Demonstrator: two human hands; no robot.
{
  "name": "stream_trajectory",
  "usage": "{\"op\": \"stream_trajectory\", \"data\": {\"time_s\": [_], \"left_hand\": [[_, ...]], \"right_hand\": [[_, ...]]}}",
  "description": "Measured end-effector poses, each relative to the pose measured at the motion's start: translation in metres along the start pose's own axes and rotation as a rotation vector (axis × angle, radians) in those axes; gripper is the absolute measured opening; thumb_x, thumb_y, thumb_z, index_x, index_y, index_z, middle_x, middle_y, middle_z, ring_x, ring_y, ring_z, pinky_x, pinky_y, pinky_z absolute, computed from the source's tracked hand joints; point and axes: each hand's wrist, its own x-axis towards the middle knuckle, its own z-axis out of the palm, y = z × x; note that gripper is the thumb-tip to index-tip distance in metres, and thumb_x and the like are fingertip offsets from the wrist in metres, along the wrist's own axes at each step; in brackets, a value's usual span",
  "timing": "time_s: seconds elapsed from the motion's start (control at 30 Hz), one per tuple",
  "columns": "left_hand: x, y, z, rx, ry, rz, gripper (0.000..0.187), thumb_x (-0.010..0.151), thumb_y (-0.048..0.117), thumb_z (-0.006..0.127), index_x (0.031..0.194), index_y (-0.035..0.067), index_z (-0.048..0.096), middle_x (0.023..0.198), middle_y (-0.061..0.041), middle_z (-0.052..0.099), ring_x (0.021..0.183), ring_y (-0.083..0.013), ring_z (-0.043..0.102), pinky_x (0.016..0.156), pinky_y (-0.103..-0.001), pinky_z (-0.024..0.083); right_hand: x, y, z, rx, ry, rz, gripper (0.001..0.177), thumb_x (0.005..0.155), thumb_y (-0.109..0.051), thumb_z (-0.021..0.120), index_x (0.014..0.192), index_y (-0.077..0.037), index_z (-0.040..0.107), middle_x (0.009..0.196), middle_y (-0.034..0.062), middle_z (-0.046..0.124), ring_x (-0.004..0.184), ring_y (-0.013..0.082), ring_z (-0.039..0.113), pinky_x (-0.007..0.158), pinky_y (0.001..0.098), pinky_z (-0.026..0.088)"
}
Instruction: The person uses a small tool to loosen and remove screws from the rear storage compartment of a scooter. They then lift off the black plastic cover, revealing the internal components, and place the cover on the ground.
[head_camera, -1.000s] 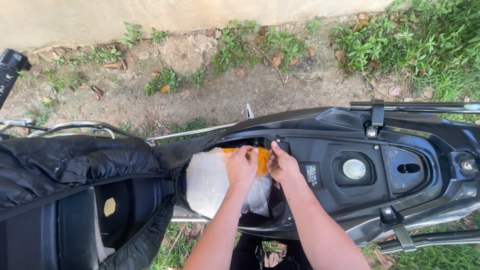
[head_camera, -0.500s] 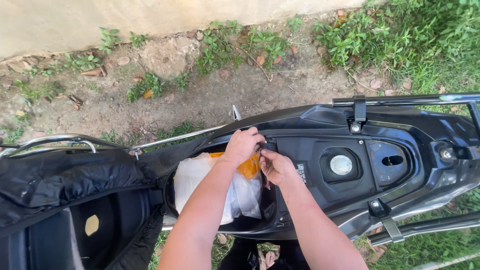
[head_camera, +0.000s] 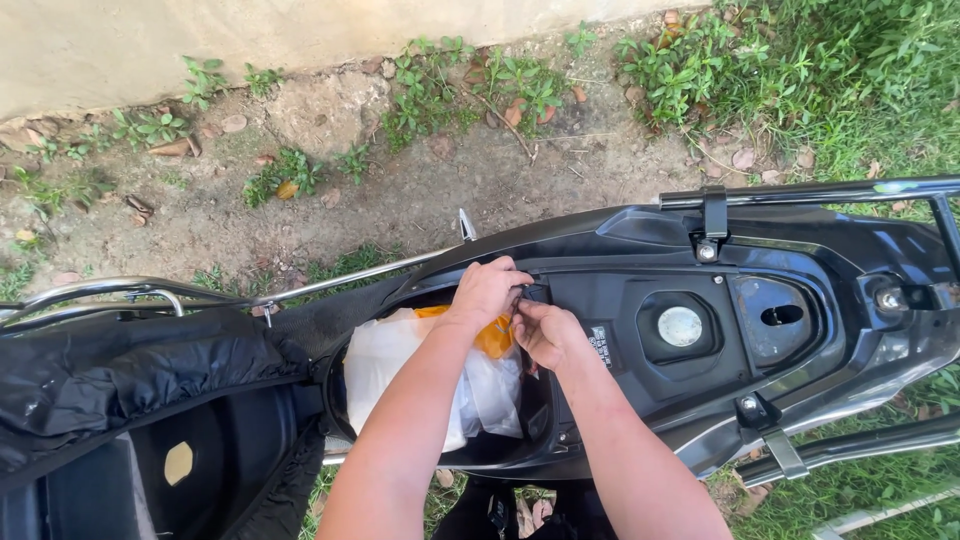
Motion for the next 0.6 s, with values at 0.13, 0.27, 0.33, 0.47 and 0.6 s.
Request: {"op": "stream_trajectory", "data": {"time_s": [0.13,0.27,0.33,0.47,0.6], "left_hand": [[0.003,0.0,-0.002,0.031,-0.012,-0.001,0.021,0.103,0.047,0.069,0.118,0.058,0.079,0.107,0.015,0.066,0.1,-0.0164,0.077,0.094,-0.033,0.061],[0.008,-0.007,0.009,-0.003,-0.003,0.041,0.021,0.104,0.045,0.068,0.12,0.055,0.078,0.106,0.012,0.064,0.099,-0.0196,0.076,0.092,-0.035,0.062],[0.011,-0.01,0.015,0.034,0.008,0.055,0.02,0.104,0.047,0.066,0.118,0.058,0.077,0.104,0.014,0.061,0.097,-0.0172,0.076,0.091,-0.034,0.062],[0.011,-0.005,0.017,0.063,-0.013,0.057,0.017,0.101,0.048,0.07,0.116,0.055,0.075,0.103,0.014,0.062,0.098,-0.0159,0.076,0.09,-0.033,0.062],[0.013,0.003,-0.001,0.055,-0.056,0.06,0.009,0.097,0.044,0.073,0.106,0.046,0.073,0.102,0.013,0.063,0.099,-0.0195,0.077,0.09,-0.036,0.065]], "right_hand": [[0.007,0.0,-0.005,0.0,-0.009,0.006,0.012,0.101,-0.002,0.077,0.113,-0.004,0.074,0.091,0.0058,0.07,0.077,0.0164,0.077,0.069,0.0259,0.069],[0.003,-0.003,-0.002,-0.018,0.0,-0.003,0.013,0.097,-0.004,0.084,0.103,-0.007,0.072,0.084,0.0011,0.069,0.067,0.0085,0.072,0.06,0.019,0.063],[-0.003,-0.004,0.002,-0.029,0.007,-0.003,0.014,0.097,-0.005,0.085,0.1,-0.008,0.071,0.082,0.0006,0.068,0.065,0.0071,0.071,0.058,0.0181,0.062],[-0.015,-0.005,0.004,-0.067,0.007,-0.004,0.018,0.096,-0.01,0.087,0.102,-0.01,0.07,0.083,-0.0034,0.061,0.063,0.0028,0.061,0.053,0.0148,0.053],[-0.021,-0.009,0.002,-0.088,-0.027,-0.005,0.023,0.097,-0.011,0.087,0.1,-0.012,0.065,0.084,-0.0007,0.06,0.061,0.003,0.056,0.051,0.0152,0.047]]}}
